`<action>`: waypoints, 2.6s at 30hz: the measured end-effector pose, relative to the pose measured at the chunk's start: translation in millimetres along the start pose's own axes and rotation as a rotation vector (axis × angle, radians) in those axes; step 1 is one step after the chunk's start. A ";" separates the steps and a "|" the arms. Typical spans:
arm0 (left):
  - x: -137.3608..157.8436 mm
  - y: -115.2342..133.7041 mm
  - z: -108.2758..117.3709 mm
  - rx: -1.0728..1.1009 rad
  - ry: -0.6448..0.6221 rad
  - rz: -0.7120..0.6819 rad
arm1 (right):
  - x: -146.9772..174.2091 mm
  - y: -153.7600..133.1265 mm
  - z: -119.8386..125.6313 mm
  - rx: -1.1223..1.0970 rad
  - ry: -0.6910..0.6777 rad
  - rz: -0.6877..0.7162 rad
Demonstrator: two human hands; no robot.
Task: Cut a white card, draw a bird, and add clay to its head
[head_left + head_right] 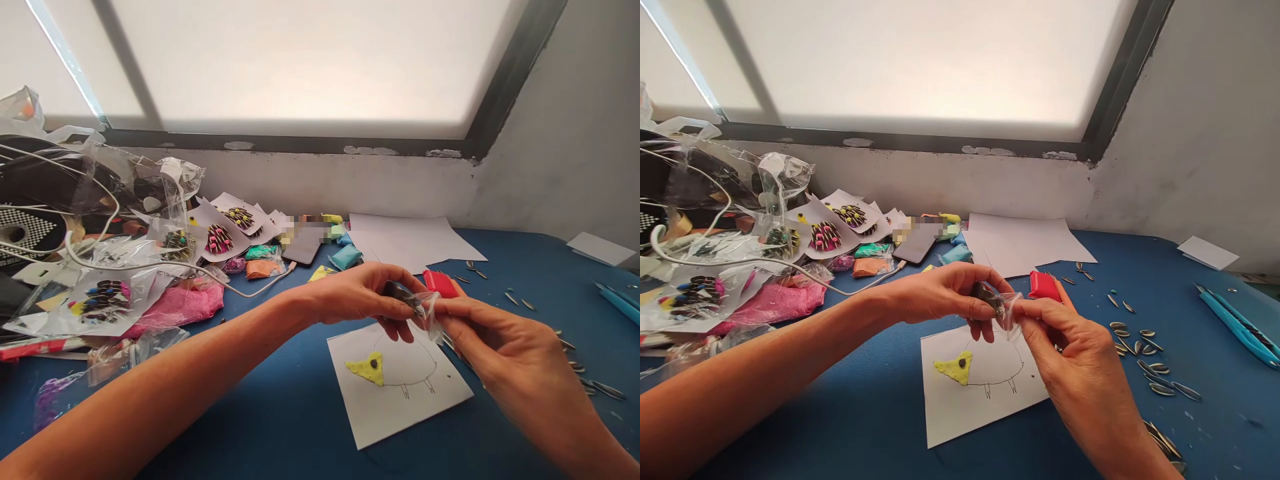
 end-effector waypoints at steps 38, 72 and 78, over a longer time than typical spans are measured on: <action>-7.5 -13.8 10.4 -0.037 0.267 -0.002 | 2.7 -16.1 -5.3 0.161 0.023 0.229; 3.8 10.6 49.0 -0.499 0.420 0.043 | -2.1 43.8 -18.6 -0.363 -0.100 -0.345; 7.4 5.4 70.1 -1.204 0.504 0.071 | -3.4 33.4 -19.1 -0.453 -0.118 -0.355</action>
Point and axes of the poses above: each hand's wrist, its own x-axis away from the middle knuckle, its own z-axis out of the back of the hand, y = z × x, the point moved 9 cm from there along -x, towards the middle knuckle, and after that the axes turned 8 degrees about x, right-handed, at the moved point
